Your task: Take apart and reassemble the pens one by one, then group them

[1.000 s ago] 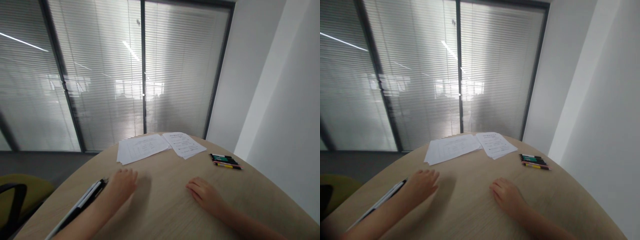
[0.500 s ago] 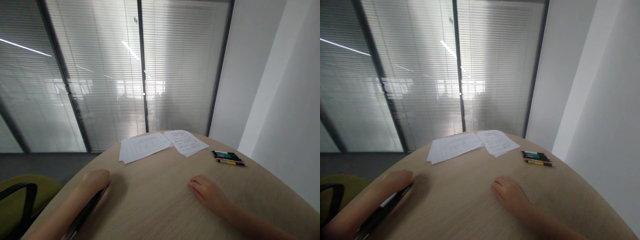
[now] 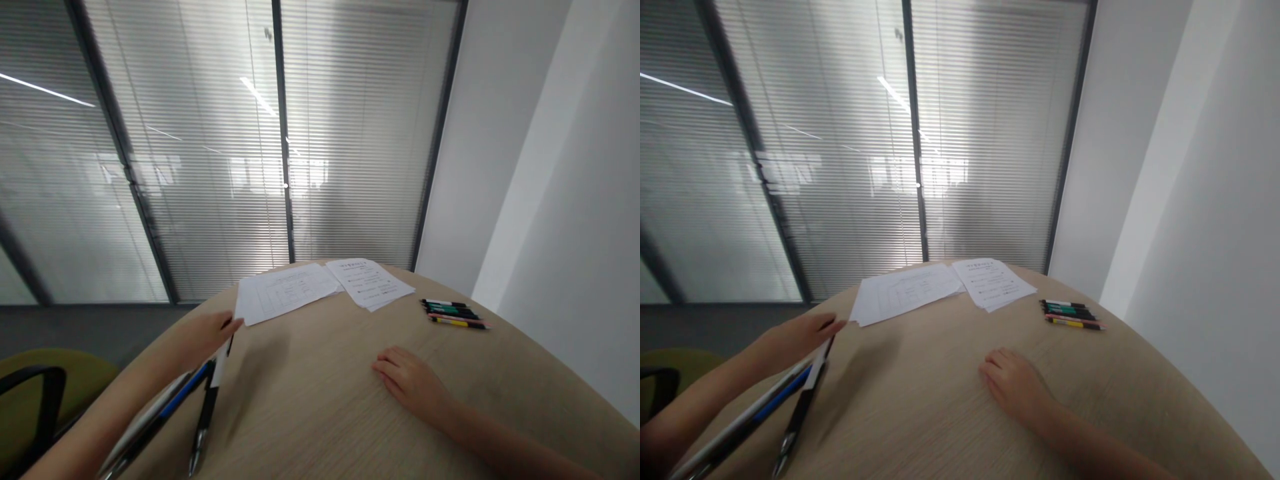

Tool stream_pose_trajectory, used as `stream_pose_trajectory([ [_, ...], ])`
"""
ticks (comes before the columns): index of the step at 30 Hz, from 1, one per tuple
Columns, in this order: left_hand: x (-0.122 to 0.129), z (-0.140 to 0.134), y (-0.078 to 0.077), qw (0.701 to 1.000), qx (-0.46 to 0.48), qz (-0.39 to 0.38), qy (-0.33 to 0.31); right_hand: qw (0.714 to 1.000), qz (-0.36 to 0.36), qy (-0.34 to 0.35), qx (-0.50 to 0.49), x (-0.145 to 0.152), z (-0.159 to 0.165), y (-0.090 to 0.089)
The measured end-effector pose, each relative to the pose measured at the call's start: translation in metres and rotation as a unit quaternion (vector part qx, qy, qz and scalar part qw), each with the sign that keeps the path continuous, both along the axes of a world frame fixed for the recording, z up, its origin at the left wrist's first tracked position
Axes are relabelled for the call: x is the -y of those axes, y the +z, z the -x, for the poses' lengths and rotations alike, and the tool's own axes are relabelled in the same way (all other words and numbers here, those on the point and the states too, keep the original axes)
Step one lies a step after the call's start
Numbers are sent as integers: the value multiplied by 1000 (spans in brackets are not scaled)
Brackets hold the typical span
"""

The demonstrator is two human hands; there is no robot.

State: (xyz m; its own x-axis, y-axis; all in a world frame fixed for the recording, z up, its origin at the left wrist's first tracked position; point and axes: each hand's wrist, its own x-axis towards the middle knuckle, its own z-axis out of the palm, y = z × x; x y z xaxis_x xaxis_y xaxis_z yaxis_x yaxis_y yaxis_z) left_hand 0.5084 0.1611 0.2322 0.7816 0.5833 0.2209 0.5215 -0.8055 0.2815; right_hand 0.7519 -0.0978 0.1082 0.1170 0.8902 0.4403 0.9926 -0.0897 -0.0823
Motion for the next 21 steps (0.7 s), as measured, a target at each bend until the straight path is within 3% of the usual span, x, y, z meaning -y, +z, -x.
stream_pose_trajectory([
  [2, 18, -7, 10, 977, 138, 164, -9, 1000, 4, 0, -5, -1, 1, 0],
  [4, 40, -15, 10, 961, 170, 220, -8, 1000, 10, 1, -13, -1, 1, 1],
  [5, 51, -20, 7, 926, 217, 309, -11, 1000, 10, 3, -19, -1, 1, 1],
  [8, 79, -37, -18, 785, 310, 535, -27, 998, -3, 16, -64, 1, -1, 3],
  [10, 92, -48, -39, 705, 319, 633, -30, 991, -15, 27, -133, 3, -4, 4],
  [12, 103, -57, -57, 663, 319, 677, 5, 973, -27, 21, -229, 4, -8, 3],
  [14, 110, -62, -72, 645, 320, 693, 41, 944, -39, -1, -328, 3, -12, 2],
  [17, 117, -64, -83, 636, 286, 716, 31, 899, -49, -6, -435, -1, -17, 2],
  [19, 119, -64, -87, 658, 258, 707, -8, 874, -53, 15, -482, -4, -18, 4],
  [21, 119, -63, -89, 705, 229, 669, -58, 852, -57, 36, -519, -6, -18, 6],
])
